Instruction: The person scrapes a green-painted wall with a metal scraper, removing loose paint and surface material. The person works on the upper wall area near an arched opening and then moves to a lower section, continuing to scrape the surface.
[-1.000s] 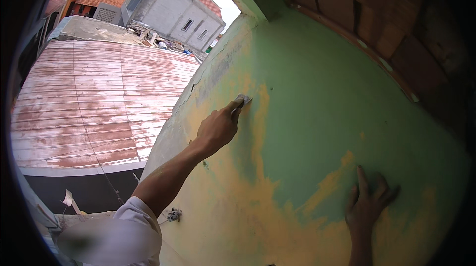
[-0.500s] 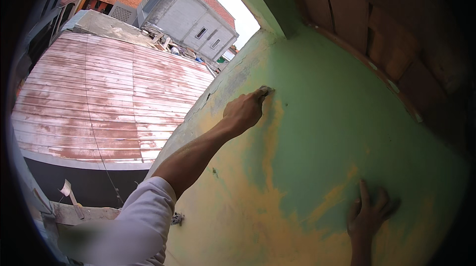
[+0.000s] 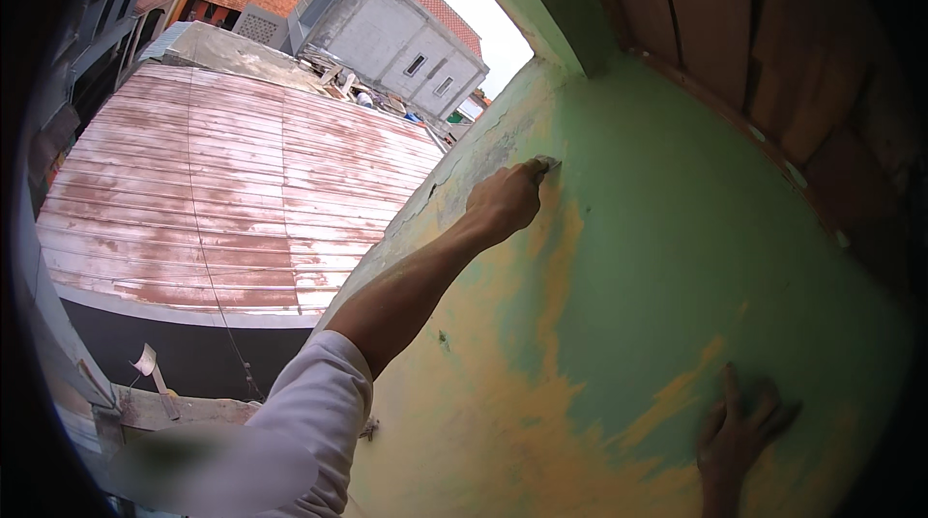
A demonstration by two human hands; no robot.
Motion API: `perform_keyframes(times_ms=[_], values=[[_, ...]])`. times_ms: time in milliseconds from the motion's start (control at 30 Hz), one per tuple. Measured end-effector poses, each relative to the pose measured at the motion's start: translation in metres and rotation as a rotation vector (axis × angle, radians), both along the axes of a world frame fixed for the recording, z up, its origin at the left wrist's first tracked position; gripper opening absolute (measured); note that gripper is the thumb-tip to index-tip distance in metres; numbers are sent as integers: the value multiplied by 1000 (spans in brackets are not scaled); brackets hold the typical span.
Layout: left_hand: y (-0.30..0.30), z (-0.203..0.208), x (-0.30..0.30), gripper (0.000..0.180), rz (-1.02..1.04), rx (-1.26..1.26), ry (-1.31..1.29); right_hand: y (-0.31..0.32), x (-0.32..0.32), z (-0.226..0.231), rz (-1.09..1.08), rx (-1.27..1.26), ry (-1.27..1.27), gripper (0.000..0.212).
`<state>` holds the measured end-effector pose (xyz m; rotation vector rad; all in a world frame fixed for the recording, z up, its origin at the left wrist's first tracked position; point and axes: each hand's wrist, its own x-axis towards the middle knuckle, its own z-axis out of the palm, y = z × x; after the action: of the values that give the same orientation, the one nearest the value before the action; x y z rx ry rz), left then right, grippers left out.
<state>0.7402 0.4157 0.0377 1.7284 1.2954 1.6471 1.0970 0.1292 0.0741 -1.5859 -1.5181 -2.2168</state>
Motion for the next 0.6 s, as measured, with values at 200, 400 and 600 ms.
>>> perform_keyframes(times_ms=[200,400,600], values=[[8,-4,9,38,47,192,-13,5,-6,-1,-9,31,35,47],[9,20,13,41,-23,144,-31,-6,-1,-1,-57,12,-4,48],[27,45,-14,41,61,134,-10,5,-8,-1,0,3,18,47]])
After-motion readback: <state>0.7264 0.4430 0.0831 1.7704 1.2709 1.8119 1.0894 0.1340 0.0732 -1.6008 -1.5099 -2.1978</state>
